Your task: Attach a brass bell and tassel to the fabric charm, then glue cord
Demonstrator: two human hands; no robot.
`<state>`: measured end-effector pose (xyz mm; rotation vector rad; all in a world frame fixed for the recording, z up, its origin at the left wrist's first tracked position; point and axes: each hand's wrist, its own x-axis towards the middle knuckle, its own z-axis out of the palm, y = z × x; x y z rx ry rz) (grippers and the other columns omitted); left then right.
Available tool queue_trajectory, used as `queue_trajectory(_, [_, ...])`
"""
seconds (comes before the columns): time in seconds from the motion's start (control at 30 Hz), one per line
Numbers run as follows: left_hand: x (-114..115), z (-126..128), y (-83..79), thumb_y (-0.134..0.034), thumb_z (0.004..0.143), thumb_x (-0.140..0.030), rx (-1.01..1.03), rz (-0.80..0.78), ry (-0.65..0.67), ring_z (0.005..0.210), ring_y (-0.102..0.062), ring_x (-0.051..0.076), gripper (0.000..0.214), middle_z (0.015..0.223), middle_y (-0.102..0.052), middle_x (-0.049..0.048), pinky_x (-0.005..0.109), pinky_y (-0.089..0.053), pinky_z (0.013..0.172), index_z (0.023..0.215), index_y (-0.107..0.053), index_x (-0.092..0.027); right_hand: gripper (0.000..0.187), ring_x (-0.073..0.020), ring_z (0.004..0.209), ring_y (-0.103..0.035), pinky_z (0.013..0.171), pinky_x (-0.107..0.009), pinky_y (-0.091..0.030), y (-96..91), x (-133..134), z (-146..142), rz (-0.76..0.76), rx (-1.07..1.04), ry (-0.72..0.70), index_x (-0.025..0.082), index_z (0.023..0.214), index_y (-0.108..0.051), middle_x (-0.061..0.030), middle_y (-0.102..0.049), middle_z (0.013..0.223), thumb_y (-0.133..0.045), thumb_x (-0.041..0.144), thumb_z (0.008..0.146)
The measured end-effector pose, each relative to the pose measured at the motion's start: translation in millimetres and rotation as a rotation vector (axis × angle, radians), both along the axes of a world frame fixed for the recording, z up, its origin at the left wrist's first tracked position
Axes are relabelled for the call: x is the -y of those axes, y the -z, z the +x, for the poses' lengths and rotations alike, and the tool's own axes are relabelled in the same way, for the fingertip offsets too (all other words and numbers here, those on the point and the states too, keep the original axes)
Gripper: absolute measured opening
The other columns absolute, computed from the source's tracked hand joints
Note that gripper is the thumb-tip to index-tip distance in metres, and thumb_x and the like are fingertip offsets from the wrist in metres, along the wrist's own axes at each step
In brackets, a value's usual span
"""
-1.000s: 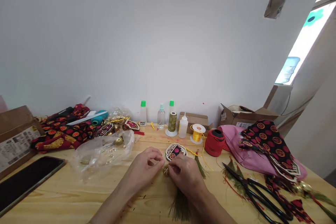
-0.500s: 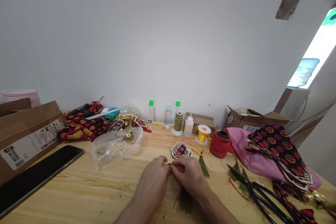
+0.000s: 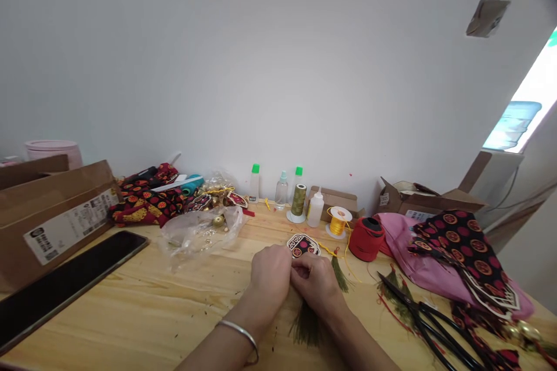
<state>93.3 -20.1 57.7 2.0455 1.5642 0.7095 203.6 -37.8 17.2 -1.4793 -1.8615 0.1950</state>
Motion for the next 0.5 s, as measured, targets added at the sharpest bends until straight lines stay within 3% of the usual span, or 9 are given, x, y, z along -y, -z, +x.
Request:
queue_trajectory(0.27, [-0.3, -3.5, -8.9, -0.052, 0.057, -0.003, -0.069, 0.021, 0.040, 0.072, -0.056, 0.029, 0.019, 0.058, -0.057, 0.0078, 0.038, -0.035, 0.068, 0.047, -0.050, -0.018, 0.021, -0.0122, 0.054, -0.053, 0.051, -0.021, -0.039, 4.2, -1.5, 0.9, 0.012, -0.027, -0.003, 0.020, 0.072, -0.070, -0.0026, -0.063, 0.059, -0.050, 0.015, 0.069])
queue_trajectory(0.5, [-3.7, -14.4, 10.0, -0.048, 0.061, -0.011, -0.142, 0.051, 0.138, 0.063, -0.054, 0.024, 0.019, 0.056, -0.057, 0.0083, 0.031, -0.031, 0.058, 0.043, -0.045, -0.019, 0.018, -0.0116, 0.054, -0.053, 0.051, -0.020, -0.037, 3.1, 2.2, -1.1, -0.008, -0.036, -0.005, 0.019, 0.067, -0.068, -0.0019, -0.063, 0.060, -0.051, 0.018, 0.071])
